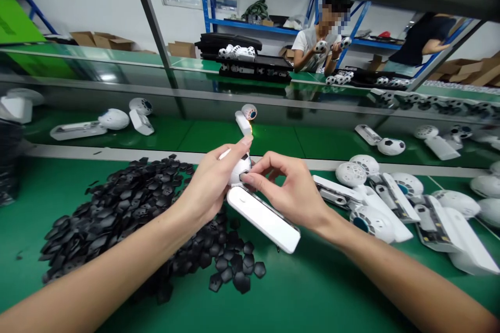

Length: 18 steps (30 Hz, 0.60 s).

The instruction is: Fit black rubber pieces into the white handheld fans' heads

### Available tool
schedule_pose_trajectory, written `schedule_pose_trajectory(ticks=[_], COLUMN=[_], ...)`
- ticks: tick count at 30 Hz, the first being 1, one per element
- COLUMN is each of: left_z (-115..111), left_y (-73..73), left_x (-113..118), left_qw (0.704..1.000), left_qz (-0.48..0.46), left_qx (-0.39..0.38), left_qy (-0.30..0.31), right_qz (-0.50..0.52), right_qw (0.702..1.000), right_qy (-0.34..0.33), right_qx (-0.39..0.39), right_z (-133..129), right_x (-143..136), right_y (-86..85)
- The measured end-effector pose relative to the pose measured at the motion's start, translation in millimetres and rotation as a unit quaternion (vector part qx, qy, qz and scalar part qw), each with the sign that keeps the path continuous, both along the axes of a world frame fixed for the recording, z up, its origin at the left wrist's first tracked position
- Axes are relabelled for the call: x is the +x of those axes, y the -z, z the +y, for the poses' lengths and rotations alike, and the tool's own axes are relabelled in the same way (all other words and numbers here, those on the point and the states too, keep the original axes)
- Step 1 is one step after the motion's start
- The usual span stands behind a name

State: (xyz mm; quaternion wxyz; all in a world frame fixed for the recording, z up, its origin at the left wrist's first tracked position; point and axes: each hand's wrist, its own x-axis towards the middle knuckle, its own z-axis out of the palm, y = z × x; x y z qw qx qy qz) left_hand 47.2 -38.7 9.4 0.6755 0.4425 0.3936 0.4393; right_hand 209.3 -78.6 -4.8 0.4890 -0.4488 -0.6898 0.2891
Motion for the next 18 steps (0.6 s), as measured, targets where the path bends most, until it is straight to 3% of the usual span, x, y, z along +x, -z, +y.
schedule_pose_trajectory(ticks=[9,12,18], left_z=[-15,-18,-23], left_y=[-8.3,-9.7,-13.3], left_x=[5,7,6], left_qw=[0.991,0.983,0.984], left_qz=[0.074,0.102,0.111], left_qx=[0.085,0.117,0.123], left_qy=[-0.068,-0.098,-0.073], right_qz=[0.073,0.047,-0.027], right_qw=[0.996,0.997,0.995], right_qy=[0.027,0.043,0.028], right_qx=[-0.049,-0.048,-0.094], right_z=[-9,-12,-14], right_x=[-4,-1,6], right_y=[-9.8,-12.6,-22.4])
